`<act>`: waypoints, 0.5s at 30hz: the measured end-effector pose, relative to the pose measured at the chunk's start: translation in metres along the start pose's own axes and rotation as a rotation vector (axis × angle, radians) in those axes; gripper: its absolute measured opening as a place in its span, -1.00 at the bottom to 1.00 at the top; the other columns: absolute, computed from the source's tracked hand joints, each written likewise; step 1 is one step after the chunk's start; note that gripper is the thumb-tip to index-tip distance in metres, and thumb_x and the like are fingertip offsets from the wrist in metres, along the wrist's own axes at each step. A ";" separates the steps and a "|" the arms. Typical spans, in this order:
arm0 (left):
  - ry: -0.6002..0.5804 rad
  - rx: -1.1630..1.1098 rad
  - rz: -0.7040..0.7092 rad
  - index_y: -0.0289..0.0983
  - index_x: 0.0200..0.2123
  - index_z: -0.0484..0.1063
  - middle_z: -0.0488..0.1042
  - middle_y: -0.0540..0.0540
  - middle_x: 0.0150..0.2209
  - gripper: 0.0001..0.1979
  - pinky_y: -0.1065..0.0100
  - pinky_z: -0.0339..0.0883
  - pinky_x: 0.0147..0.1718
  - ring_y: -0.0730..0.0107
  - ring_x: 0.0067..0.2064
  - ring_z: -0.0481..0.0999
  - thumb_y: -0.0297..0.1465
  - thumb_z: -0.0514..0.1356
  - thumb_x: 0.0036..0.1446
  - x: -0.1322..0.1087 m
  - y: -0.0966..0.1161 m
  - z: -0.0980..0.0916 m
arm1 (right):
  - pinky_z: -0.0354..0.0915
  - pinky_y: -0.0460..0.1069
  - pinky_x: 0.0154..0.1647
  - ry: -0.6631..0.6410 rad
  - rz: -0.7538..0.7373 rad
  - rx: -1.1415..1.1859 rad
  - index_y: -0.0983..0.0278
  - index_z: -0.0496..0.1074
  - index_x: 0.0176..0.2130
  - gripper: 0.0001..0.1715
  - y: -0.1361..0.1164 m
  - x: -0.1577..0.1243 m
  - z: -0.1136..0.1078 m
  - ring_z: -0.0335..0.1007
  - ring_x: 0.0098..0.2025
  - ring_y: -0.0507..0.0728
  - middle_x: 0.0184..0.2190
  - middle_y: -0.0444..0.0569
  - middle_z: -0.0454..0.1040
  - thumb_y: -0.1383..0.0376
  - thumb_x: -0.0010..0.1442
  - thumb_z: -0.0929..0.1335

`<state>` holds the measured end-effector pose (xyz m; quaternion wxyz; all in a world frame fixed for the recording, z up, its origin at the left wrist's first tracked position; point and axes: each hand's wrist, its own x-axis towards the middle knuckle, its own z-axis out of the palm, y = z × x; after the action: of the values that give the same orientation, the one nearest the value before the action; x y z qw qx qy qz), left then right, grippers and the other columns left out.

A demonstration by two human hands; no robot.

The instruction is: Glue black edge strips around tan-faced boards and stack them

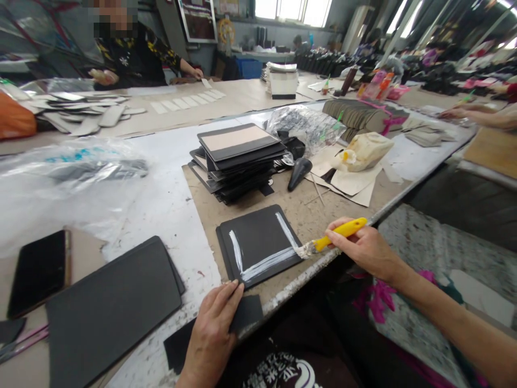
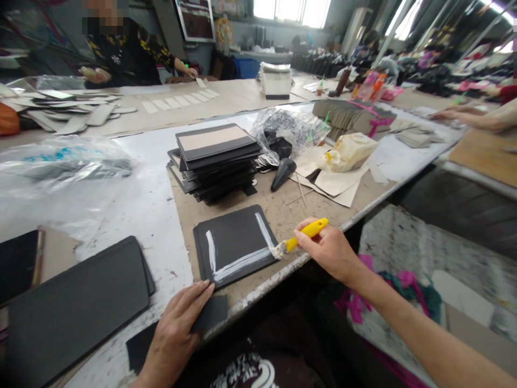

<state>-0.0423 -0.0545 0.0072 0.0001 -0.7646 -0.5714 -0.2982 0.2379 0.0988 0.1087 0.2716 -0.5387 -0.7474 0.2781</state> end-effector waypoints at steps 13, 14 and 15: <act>-0.031 -0.004 -0.003 -0.33 0.06 0.28 0.37 -0.20 0.01 -0.28 0.07 0.32 0.00 0.16 0.05 0.29 -0.74 -0.08 -0.26 -0.002 -0.002 0.001 | 0.43 -0.08 -0.39 0.048 0.256 0.562 0.30 0.36 -0.37 -0.64 -0.027 -0.009 0.036 0.44 -0.45 0.05 -0.43 -0.10 0.42 0.07 -0.03 0.41; -0.032 -0.008 -0.004 -0.33 0.06 0.28 0.37 -0.20 0.01 -0.28 0.07 0.32 0.00 0.16 0.05 0.29 -0.74 -0.08 -0.27 -0.002 -0.001 0.000 | 0.42 -0.09 -0.40 0.034 0.274 0.625 0.31 0.36 -0.37 -0.63 -0.031 -0.010 0.046 0.44 -0.46 0.04 -0.44 -0.11 0.42 0.08 -0.03 0.42; -0.030 -0.012 -0.006 -0.33 0.06 0.28 0.37 -0.20 0.01 -0.28 0.07 0.32 0.00 0.16 0.05 0.30 -0.74 -0.08 -0.27 -0.001 0.000 0.000 | 0.42 -0.10 -0.41 0.016 0.292 0.680 0.32 0.35 -0.36 -0.63 -0.034 -0.011 0.056 0.44 -0.47 0.03 -0.45 -0.11 0.42 0.09 -0.04 0.43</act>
<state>-0.0426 -0.0555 0.0069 -0.0141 -0.7674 -0.5717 -0.2899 0.1794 0.0727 0.0928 0.3983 -0.5209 -0.5254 0.5422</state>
